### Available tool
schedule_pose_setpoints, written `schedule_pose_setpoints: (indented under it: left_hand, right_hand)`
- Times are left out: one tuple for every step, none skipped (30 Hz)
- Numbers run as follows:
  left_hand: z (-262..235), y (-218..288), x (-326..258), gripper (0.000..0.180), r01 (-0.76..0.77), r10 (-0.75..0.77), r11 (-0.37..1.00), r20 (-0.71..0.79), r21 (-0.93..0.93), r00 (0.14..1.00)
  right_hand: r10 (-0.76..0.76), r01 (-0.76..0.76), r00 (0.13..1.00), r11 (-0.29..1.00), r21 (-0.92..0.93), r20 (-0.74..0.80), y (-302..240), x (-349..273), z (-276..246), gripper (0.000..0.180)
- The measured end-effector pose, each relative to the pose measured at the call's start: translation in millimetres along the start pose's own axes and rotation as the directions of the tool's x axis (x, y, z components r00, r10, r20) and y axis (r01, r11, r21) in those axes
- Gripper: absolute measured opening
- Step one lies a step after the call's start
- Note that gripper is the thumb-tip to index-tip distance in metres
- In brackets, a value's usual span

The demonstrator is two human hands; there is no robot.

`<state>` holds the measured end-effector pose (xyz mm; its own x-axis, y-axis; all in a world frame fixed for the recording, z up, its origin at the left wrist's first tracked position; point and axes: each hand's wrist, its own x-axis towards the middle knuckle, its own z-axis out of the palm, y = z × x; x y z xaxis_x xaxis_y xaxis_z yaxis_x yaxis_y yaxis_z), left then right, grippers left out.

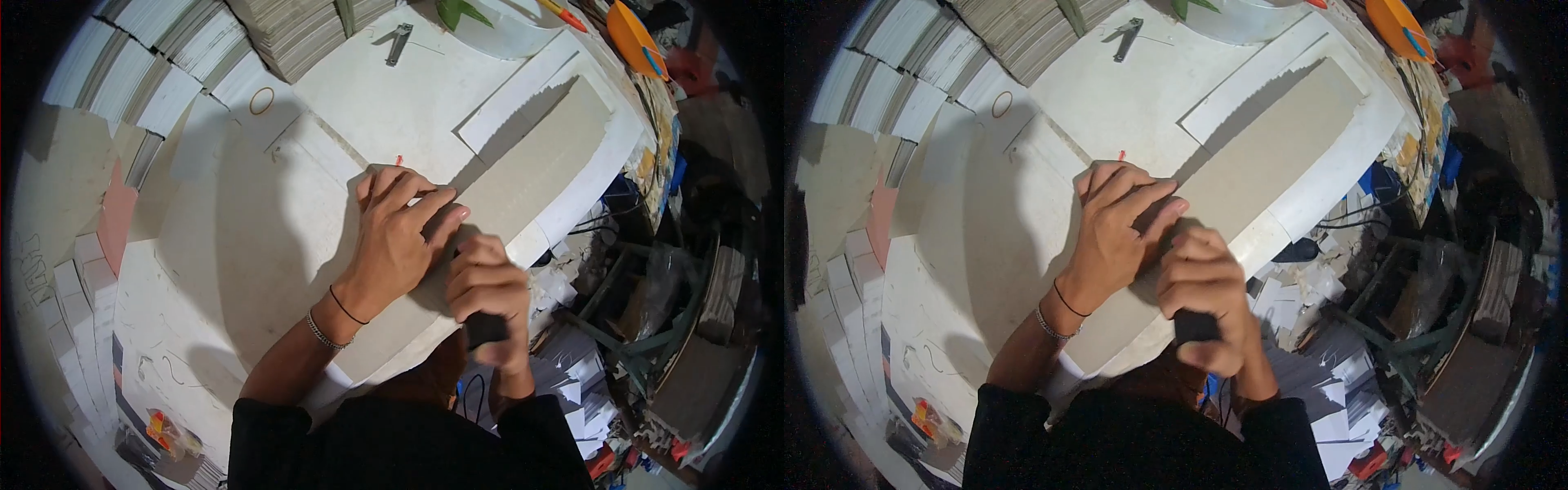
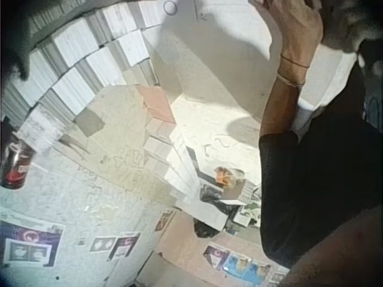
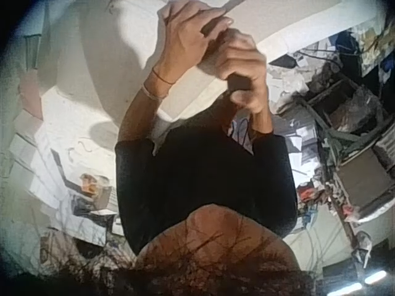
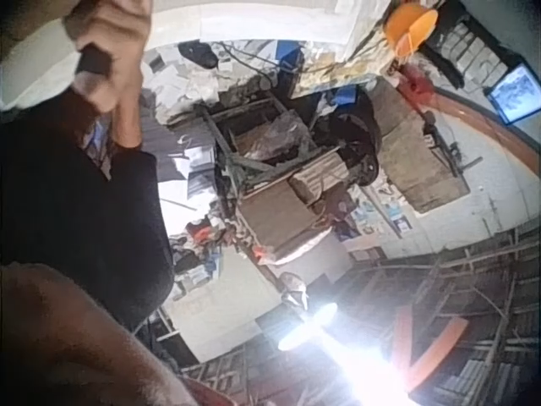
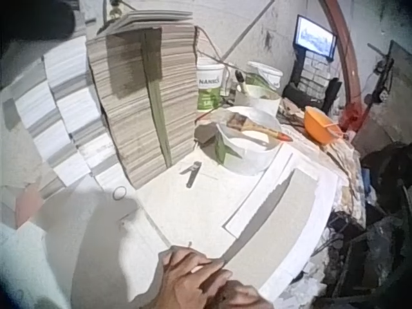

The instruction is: Assemble cardboard boxes by hand using glue and manual alignment.

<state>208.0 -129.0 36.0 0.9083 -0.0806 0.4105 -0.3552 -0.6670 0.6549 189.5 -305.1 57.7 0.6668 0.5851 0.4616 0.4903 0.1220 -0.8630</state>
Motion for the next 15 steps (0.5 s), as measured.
schedule_pose_setpoints:
  left_hand:
    - [0.7, 1.9, 4.5, 0.020, 0.000, 0.000, 1.000, 0.005, -0.012, 1.000]
    - [4.4, 1.5, 4.4, 0.023, -0.006, 0.006, 1.000, 0.021, -0.016, 1.000]
    - [5.8, -1.7, 1.1, 0.023, -0.003, 0.003, 1.000, 0.021, -0.006, 1.000]
    - [4.8, -1.5, -2.7, 0.024, -0.006, 0.006, 1.000, 0.012, -0.001, 1.000]
    - [4.0, -1.7, -4.9, 0.025, -0.009, 0.009, 1.000, 0.004, 0.003, 1.000]
    - [2.9, -2.4, -5.9, 0.024, -0.020, 0.020, 1.000, -0.012, 0.020, 1.000]
    - [1.1, -3.9, -5.6, 0.024, -0.019, 0.020, 1.000, -0.010, 0.019, 1.000]
    - [-1.6, -4.2, -5.8, 0.024, -0.008, 0.008, 1.000, -0.008, 0.016, 1.000]
    - [-1.6, -4.2, -5.3, 0.023, 0.001, -0.001, 1.000, -0.003, 0.011, 1.000]
    - [-1.9, -5.0, -5.0, 0.022, -0.005, 0.005, 1.000, -0.003, 0.025, 1.000]
    - [-2.7, -5.5, -5.2, 0.022, 0.000, 0.000, 1.000, -0.004, 0.029, 1.000]
    - [-3.6, -5.9, -5.6, 0.023, -0.003, 0.003, 1.000, 0.007, 0.021, 1.000]
    - [-3.9, -1.8, -1.9, 0.023, -0.013, 0.012, 1.000, 0.014, 0.008, 1.000]
    - [-1.2, -2.0, -1.0, 0.024, -0.019, 0.019, 1.000, 0.013, -0.004, 1.000]
    - [0.2, -1.8, -0.4, 0.024, -0.019, 0.019, 1.000, 0.011, -0.005, 1.000]
  right_hand:
    - [0.030, -0.029, 0.999, 0.999, -0.032, 0.038, -6.7, -10.1, 11.8, 0.040]
    - [0.061, -0.056, 0.995, 0.996, -0.071, 0.073, -13.6, -18.4, 24.6, 0.038]
    - [0.036, -0.037, 0.989, 0.999, 0.010, 0.141, -21.6, -22.8, 45.2, 0.035]
    - [0.039, -0.063, 0.968, 0.994, 0.092, 0.247, -29.5, -26.3, 58.9, 0.036]
    - [0.034, -0.098, 0.936, 0.981, 0.169, 0.349, -33.9, -26.5, 65.4, 0.037]
    - [0.035, -0.100, 0.937, 0.980, 0.169, 0.349, -29.4, -25.2, 61.9, 0.037]
    - [0.008, -0.122, 0.942, 0.940, 0.319, 0.337, -20.0, -18.0, 52.2, 0.040]
    - [-0.010, -0.147, 0.946, 0.877, 0.457, 0.323, -13.0, -12.2, 42.0, 0.042]
    - [0.016, -0.113, 0.974, 0.900, 0.420, 0.227, -6.5, -9.9, 29.6, 0.047]
    - [0.046, -0.081, 0.991, 0.953, 0.292, 0.126, -0.8, -7.7, 15.1, 0.047]
    - [0.060, -0.062, 0.998, 0.986, 0.155, 0.021, 1.7, -6.4, 7.2, 0.047]
    - [0.059, -0.062, 0.998, 0.985, 0.160, 0.025, 0.0, -6.5, 10.7, 0.047]
    - [0.039, -0.039, 0.998, 0.999, -0.009, 0.041, -7.7, -6.5, 12.4, 0.043]
    - [0.025, -0.014, 0.998, 0.985, -0.175, 0.058, -10.8, -9.3, 17.8, 0.040]
    - [0.025, -0.014, 0.998, 0.984, -0.175, 0.060, -16.9, -14.3, 31.0, 0.040]
